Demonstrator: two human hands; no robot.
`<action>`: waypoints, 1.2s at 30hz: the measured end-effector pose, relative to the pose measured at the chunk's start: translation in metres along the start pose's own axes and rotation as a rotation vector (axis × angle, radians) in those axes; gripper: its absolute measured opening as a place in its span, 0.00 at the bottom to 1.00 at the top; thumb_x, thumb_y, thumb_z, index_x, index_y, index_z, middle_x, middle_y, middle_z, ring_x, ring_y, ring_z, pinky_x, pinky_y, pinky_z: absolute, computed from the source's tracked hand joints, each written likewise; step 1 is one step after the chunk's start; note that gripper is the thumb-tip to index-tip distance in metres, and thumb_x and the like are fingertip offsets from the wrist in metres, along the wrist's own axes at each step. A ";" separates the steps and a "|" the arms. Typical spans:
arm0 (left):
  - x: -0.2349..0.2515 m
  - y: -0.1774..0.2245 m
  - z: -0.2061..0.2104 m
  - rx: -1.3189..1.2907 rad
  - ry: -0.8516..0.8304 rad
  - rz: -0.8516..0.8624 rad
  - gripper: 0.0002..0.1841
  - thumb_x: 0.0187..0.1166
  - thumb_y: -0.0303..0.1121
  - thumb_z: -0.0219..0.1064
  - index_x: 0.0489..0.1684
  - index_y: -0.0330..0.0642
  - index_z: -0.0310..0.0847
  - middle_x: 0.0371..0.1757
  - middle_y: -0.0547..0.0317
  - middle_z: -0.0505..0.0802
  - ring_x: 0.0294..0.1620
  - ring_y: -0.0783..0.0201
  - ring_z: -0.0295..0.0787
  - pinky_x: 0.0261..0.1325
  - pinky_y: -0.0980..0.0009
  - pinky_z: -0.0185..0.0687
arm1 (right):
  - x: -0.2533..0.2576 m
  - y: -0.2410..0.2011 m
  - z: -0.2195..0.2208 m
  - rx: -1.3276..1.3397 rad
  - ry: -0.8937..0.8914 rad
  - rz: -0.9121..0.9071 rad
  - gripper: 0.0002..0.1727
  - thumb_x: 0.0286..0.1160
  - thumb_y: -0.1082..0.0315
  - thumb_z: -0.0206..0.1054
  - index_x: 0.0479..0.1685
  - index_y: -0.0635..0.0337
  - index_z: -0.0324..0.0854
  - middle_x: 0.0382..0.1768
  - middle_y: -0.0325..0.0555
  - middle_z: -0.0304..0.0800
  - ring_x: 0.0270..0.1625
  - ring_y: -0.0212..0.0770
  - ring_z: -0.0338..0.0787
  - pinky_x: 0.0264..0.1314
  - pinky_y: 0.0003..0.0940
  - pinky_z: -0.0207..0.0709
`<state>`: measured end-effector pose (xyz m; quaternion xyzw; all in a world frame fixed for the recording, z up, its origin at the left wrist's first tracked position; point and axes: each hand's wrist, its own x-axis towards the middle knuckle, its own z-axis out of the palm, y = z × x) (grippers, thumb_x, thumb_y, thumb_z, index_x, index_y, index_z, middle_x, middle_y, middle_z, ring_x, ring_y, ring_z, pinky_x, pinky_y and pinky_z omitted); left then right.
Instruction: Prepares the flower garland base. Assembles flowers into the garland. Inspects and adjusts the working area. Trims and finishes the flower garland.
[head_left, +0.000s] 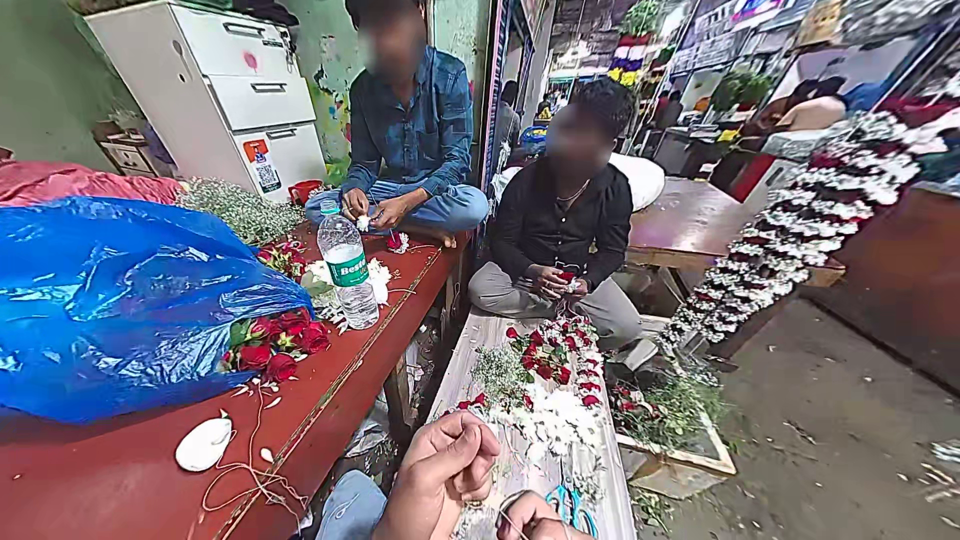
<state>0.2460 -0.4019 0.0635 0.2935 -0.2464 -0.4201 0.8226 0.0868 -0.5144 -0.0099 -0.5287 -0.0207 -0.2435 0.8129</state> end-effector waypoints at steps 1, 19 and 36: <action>0.000 -0.006 -0.005 0.020 0.031 -0.033 0.13 0.89 0.37 0.58 0.42 0.42 0.87 0.25 0.68 0.80 0.20 0.78 0.69 0.23 0.81 0.65 | 0.000 0.000 0.001 0.011 0.006 -0.049 0.13 0.82 0.56 0.66 0.34 0.50 0.91 0.54 0.43 0.90 0.61 0.42 0.87 0.64 0.38 0.81; 0.012 -0.007 -0.067 0.123 0.353 -0.033 0.16 0.91 0.34 0.50 0.47 0.40 0.86 0.14 0.73 0.67 0.13 0.78 0.61 0.20 0.81 0.61 | -0.018 0.003 0.008 -0.074 0.119 0.172 0.13 0.86 0.58 0.64 0.38 0.54 0.89 0.32 0.34 0.89 0.36 0.25 0.85 0.41 0.22 0.80; -0.124 -0.049 -0.063 1.563 -0.730 -1.046 0.13 0.79 0.31 0.64 0.54 0.36 0.90 0.86 0.51 0.75 0.92 0.45 0.58 0.88 0.38 0.53 | -0.006 0.043 -0.058 -0.396 0.312 0.217 0.13 0.82 0.67 0.64 0.35 0.64 0.92 0.62 0.59 0.90 0.70 0.54 0.86 0.75 0.47 0.79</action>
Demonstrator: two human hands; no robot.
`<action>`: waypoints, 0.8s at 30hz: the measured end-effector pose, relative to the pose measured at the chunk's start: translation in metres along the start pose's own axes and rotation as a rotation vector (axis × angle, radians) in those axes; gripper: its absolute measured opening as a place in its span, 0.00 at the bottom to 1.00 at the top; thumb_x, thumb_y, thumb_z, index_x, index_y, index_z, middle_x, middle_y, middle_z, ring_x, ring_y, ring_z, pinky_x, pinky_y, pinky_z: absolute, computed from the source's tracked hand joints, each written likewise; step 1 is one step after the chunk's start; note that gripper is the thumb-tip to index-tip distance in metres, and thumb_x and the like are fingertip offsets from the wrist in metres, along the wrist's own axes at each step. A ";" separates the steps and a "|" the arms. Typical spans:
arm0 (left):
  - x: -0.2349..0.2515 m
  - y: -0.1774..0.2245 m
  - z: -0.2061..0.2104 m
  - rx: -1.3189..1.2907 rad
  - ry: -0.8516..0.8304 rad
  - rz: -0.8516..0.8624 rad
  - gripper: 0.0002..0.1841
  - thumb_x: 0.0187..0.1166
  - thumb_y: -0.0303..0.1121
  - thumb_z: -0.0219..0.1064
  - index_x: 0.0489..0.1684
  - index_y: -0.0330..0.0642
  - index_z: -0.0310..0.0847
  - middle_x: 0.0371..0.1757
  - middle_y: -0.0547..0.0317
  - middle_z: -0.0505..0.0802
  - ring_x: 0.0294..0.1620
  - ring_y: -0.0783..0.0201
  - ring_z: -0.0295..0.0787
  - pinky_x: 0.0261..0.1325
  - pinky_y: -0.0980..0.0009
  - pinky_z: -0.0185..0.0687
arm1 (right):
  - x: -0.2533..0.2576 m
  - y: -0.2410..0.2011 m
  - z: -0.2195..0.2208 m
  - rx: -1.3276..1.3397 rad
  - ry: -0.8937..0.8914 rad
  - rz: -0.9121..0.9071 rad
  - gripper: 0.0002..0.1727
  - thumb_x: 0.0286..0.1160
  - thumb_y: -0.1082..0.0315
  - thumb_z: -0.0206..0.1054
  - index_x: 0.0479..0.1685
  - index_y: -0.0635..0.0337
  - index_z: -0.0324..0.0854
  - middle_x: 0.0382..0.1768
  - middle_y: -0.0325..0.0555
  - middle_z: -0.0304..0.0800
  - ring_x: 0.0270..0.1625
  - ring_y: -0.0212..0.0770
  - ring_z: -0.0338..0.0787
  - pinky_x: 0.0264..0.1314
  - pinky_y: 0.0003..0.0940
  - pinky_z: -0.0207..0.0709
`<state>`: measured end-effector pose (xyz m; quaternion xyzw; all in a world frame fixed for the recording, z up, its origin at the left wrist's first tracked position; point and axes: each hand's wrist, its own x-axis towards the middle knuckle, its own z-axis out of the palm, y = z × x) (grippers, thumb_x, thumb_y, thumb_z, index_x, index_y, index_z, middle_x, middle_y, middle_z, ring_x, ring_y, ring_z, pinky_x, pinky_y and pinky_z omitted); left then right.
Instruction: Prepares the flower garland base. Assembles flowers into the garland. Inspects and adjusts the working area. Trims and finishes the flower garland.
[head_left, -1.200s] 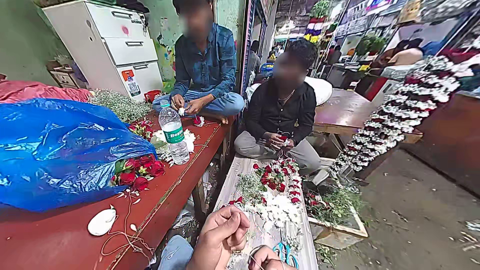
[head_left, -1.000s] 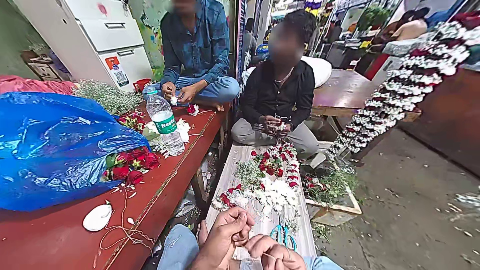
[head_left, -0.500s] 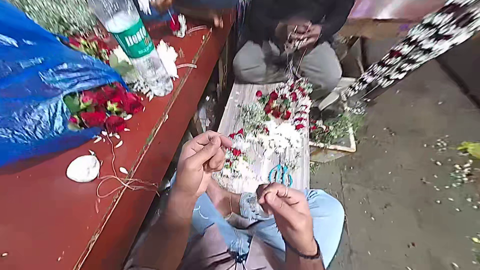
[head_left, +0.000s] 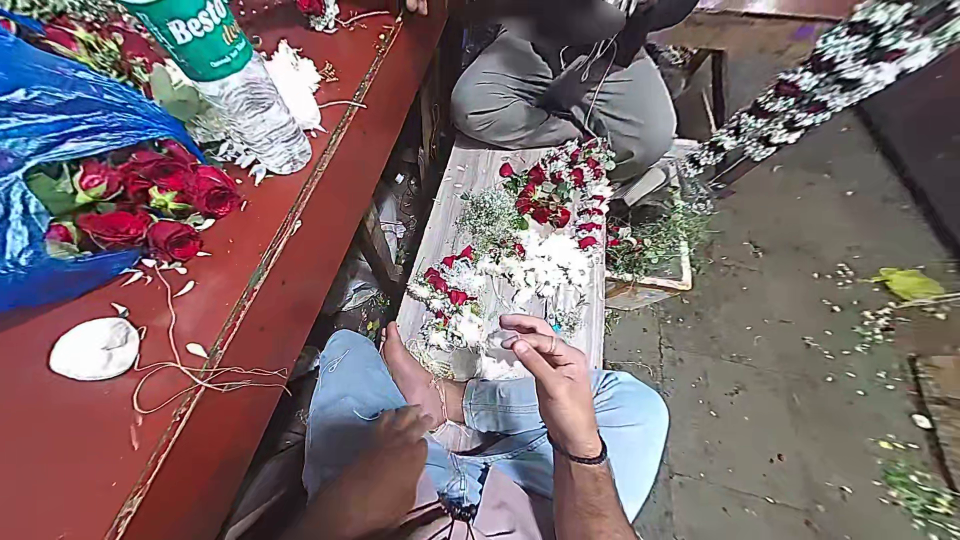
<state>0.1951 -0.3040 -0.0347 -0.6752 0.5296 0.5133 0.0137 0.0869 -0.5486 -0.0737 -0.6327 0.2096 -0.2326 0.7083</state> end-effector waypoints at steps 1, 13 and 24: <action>0.001 -0.003 -0.003 0.019 0.017 -0.069 0.14 0.79 0.31 0.63 0.55 0.36 0.90 0.87 0.52 0.74 0.92 0.46 0.57 0.87 0.39 0.55 | 0.001 0.003 -0.001 -0.091 0.015 -0.012 0.12 0.80 0.67 0.66 0.35 0.62 0.94 0.68 0.59 0.88 0.75 0.55 0.83 0.78 0.48 0.78; 0.068 0.006 -0.023 -1.916 0.328 0.186 0.19 0.91 0.38 0.49 0.49 0.36 0.87 0.29 0.59 0.86 0.17 0.73 0.72 0.19 0.79 0.69 | -0.045 0.025 0.041 -0.357 0.034 -0.280 0.02 0.69 0.63 0.80 0.36 0.42 0.97 0.82 0.58 0.75 0.90 0.62 0.61 0.91 0.59 0.60; 0.044 -0.043 -0.047 -0.808 1.006 0.150 0.13 0.83 0.37 0.61 0.31 0.46 0.90 0.28 0.70 0.91 0.27 0.78 0.82 0.32 0.77 0.78 | 0.027 0.087 -0.020 -0.620 -0.095 0.327 0.15 0.82 0.55 0.66 0.47 0.55 0.94 0.43 0.39 0.97 0.46 0.36 0.94 0.52 0.42 0.88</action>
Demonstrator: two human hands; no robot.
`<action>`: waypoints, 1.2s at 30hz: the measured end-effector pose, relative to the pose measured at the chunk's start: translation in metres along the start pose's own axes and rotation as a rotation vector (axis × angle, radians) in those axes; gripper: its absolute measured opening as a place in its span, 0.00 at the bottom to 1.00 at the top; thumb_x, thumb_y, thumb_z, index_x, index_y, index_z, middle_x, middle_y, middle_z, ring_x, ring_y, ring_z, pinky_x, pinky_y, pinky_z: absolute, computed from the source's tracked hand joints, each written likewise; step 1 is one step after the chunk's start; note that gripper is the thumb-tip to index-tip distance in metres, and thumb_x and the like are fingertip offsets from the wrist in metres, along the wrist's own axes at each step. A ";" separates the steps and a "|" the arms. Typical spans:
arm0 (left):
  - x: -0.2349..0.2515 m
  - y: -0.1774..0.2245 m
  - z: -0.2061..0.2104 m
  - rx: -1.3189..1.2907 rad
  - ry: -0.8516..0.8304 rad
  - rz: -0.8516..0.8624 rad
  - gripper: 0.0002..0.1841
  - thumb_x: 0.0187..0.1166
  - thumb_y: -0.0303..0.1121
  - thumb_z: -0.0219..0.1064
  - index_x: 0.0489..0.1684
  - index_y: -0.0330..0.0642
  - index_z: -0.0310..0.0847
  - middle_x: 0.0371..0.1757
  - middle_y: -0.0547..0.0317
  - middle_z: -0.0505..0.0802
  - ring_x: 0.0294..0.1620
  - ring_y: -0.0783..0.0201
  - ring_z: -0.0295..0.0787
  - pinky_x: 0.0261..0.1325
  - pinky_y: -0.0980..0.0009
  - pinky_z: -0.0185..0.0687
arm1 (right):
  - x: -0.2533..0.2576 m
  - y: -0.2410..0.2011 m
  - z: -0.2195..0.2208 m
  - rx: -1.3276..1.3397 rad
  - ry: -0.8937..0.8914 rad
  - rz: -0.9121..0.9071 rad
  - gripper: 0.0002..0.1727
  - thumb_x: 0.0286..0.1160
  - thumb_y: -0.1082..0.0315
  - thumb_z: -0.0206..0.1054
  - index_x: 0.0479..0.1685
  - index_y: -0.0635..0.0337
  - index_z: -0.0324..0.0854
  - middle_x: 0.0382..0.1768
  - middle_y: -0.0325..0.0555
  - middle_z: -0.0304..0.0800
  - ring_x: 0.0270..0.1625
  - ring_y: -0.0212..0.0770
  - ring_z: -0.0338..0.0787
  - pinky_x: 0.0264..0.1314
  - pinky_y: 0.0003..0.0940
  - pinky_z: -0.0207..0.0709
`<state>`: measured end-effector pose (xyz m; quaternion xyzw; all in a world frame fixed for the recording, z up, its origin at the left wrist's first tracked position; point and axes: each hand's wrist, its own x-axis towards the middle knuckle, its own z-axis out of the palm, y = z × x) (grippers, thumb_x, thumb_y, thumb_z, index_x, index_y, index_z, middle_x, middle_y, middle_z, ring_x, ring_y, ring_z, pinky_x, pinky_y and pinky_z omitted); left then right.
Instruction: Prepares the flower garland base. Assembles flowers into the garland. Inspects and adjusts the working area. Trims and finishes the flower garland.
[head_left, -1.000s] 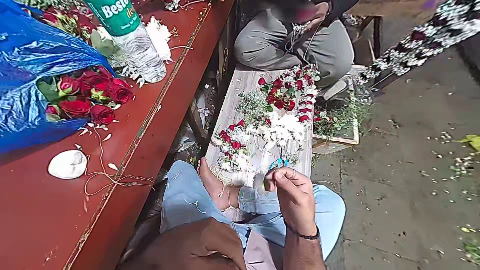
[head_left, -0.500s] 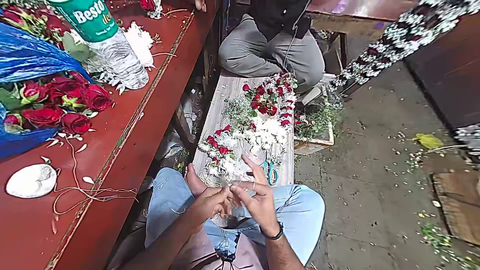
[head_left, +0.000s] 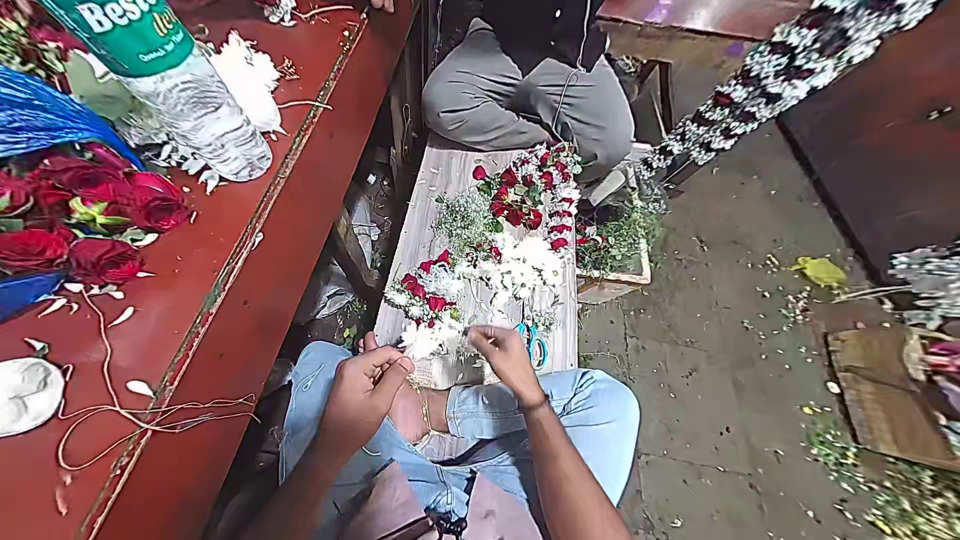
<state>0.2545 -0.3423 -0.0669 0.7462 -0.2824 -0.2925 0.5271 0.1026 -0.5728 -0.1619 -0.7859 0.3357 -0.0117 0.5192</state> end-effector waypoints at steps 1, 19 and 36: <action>0.000 0.006 -0.003 0.032 -0.004 0.019 0.14 0.83 0.38 0.61 0.30 0.47 0.89 0.26 0.71 0.89 0.26 0.79 0.79 0.30 0.78 0.74 | 0.028 0.012 0.000 -0.253 0.012 0.191 0.17 0.80 0.51 0.64 0.49 0.51 0.94 0.39 0.41 0.96 0.43 0.41 0.94 0.50 0.50 0.86; -0.017 0.024 -0.036 -0.076 0.006 0.115 0.12 0.84 0.36 0.62 0.32 0.44 0.90 0.22 0.73 0.84 0.20 0.82 0.72 0.22 0.84 0.66 | 0.144 0.026 -0.013 0.284 0.298 0.260 0.08 0.71 0.70 0.73 0.39 0.67 0.85 0.26 0.49 0.90 0.24 0.41 0.87 0.30 0.40 0.85; -0.033 0.015 -0.035 -0.039 -0.044 0.104 0.13 0.84 0.40 0.63 0.32 0.47 0.90 0.23 0.73 0.85 0.20 0.82 0.73 0.22 0.84 0.68 | 0.152 0.051 -0.027 -0.243 0.403 0.271 0.12 0.73 0.61 0.71 0.48 0.55 0.93 0.43 0.49 0.96 0.48 0.52 0.94 0.56 0.63 0.83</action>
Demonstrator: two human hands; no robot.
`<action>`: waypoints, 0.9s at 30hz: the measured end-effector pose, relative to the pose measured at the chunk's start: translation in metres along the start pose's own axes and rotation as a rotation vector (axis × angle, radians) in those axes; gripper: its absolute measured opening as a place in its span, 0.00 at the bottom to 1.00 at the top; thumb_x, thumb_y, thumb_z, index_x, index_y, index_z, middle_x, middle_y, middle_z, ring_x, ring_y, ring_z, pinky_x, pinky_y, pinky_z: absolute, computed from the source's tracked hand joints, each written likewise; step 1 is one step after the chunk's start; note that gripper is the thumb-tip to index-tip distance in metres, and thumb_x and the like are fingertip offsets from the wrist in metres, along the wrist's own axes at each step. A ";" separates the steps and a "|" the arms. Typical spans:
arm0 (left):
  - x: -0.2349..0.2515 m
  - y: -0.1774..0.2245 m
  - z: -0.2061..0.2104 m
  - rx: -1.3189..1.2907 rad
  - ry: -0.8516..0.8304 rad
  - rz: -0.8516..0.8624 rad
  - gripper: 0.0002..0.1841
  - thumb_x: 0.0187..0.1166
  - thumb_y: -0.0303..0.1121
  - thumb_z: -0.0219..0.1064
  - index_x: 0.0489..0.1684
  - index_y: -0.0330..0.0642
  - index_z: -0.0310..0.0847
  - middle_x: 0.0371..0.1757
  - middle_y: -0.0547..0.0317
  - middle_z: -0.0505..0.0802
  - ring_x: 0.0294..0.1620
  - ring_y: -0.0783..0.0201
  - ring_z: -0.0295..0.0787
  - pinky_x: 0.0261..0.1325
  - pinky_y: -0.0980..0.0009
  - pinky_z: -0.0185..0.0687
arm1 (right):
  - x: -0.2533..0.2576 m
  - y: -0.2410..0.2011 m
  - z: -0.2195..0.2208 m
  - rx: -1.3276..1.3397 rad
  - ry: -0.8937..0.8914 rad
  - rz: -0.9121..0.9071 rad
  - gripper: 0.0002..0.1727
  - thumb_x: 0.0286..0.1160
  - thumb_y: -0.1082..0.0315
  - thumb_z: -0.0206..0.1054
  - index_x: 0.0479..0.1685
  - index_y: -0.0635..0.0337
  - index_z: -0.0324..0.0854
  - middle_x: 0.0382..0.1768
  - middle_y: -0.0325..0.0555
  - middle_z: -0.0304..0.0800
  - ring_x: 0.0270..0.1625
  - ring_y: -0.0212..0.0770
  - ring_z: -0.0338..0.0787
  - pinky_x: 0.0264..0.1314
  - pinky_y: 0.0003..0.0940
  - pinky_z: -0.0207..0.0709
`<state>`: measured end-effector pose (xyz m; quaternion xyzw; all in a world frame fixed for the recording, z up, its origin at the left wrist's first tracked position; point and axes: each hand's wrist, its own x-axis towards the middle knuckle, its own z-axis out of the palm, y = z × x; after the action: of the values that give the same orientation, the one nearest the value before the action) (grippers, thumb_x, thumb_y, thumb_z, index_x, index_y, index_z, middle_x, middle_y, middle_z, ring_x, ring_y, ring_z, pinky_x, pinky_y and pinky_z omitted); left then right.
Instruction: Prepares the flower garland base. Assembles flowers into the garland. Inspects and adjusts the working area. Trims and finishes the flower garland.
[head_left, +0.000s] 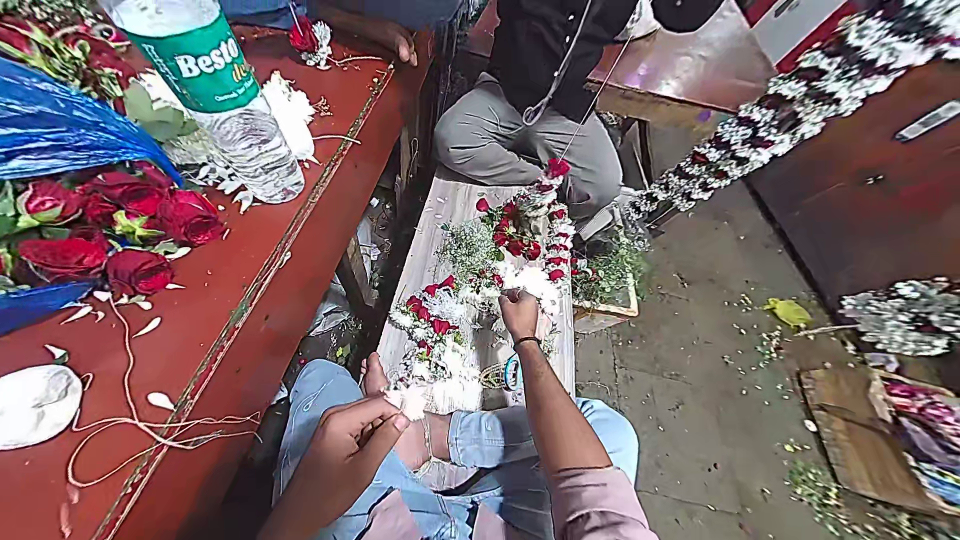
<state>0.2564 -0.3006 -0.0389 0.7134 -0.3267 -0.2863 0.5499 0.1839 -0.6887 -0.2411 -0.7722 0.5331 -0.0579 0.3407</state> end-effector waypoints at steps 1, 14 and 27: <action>0.000 -0.002 0.001 0.012 -0.001 0.007 0.14 0.85 0.40 0.63 0.31 0.47 0.90 0.23 0.73 0.86 0.21 0.82 0.75 0.23 0.84 0.70 | 0.009 -0.007 0.003 -0.076 0.005 0.006 0.13 0.74 0.58 0.70 0.50 0.53 0.93 0.47 0.50 0.94 0.52 0.54 0.92 0.57 0.65 0.82; 0.006 -0.014 0.000 0.007 -0.028 -0.079 0.14 0.84 0.43 0.64 0.34 0.48 0.91 0.27 0.72 0.90 0.25 0.80 0.82 0.28 0.82 0.78 | 0.034 0.003 0.008 0.344 -0.025 0.093 0.12 0.83 0.61 0.63 0.41 0.64 0.80 0.30 0.49 0.79 0.30 0.44 0.78 0.35 0.47 0.74; 0.000 -0.014 0.014 -0.015 -0.093 -0.070 0.15 0.85 0.43 0.63 0.32 0.46 0.90 0.21 0.72 0.85 0.20 0.82 0.74 0.22 0.82 0.71 | 0.038 0.004 0.022 0.320 0.040 0.117 0.13 0.74 0.59 0.69 0.29 0.58 0.88 0.22 0.45 0.83 0.27 0.44 0.81 0.35 0.52 0.76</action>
<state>0.2480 -0.3068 -0.0558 0.7062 -0.3243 -0.3408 0.5291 0.2063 -0.7120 -0.2703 -0.6747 0.5676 -0.1373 0.4513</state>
